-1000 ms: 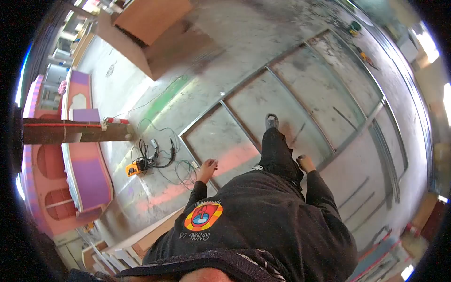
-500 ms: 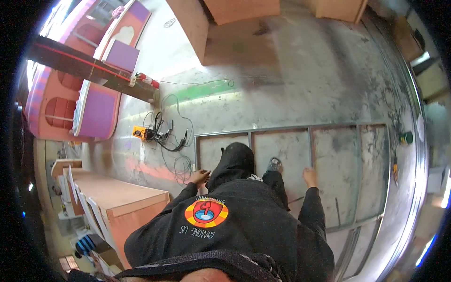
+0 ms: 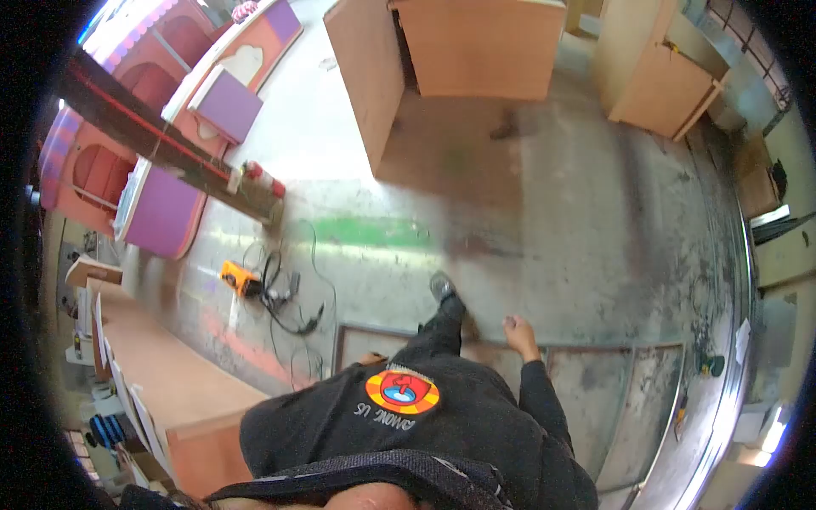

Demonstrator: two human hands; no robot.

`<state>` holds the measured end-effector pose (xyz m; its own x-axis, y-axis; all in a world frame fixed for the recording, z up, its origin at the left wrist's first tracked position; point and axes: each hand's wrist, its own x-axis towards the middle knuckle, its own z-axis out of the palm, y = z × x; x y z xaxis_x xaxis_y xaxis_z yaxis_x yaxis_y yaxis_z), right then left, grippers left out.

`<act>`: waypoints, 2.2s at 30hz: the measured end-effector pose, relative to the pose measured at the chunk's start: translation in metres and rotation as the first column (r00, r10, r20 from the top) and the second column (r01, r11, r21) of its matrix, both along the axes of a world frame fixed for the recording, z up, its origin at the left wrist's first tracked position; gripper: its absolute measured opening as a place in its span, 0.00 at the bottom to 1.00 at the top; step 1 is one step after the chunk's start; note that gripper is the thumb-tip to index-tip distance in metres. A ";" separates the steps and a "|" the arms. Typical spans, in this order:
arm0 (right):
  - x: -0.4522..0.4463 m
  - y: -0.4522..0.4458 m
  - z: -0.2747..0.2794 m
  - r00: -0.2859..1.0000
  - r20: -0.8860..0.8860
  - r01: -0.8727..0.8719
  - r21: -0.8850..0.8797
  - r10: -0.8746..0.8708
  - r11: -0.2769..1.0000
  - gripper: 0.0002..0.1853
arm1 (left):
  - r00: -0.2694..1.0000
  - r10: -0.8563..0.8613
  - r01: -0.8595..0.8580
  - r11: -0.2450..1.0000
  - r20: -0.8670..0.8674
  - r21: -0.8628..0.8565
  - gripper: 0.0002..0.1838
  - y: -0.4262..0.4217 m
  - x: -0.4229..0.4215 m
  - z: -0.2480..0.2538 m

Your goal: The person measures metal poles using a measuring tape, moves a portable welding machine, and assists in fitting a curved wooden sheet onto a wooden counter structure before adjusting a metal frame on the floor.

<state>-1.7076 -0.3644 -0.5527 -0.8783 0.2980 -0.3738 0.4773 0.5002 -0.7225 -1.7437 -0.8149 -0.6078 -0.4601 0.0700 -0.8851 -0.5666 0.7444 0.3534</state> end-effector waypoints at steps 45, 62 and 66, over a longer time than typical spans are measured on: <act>-0.922 -0.198 0.382 0.756 -0.641 -0.316 -0.181 0.132 0.931 0.33 | 0.143 0.361 0.534 0.756 -0.921 0.379 0.49 0.107 -0.837 0.163; -1.038 -0.157 0.401 0.867 -0.493 -0.244 -0.299 0.070 0.923 0.41 | 0.107 0.381 0.701 0.627 -0.918 0.342 0.49 0.143 -0.957 0.156; -1.093 -0.124 0.399 0.845 -0.519 -0.266 -0.207 0.125 0.942 0.42 | 0.114 0.378 0.692 0.634 -0.919 0.346 0.50 0.172 -1.009 0.158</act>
<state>-2.8002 -0.4887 -0.1539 -0.9950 0.0541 0.0844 -0.0641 0.3046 -0.9503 -2.7526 -0.6430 -0.4501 -0.6350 0.4682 0.6144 0.7024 0.0190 0.7115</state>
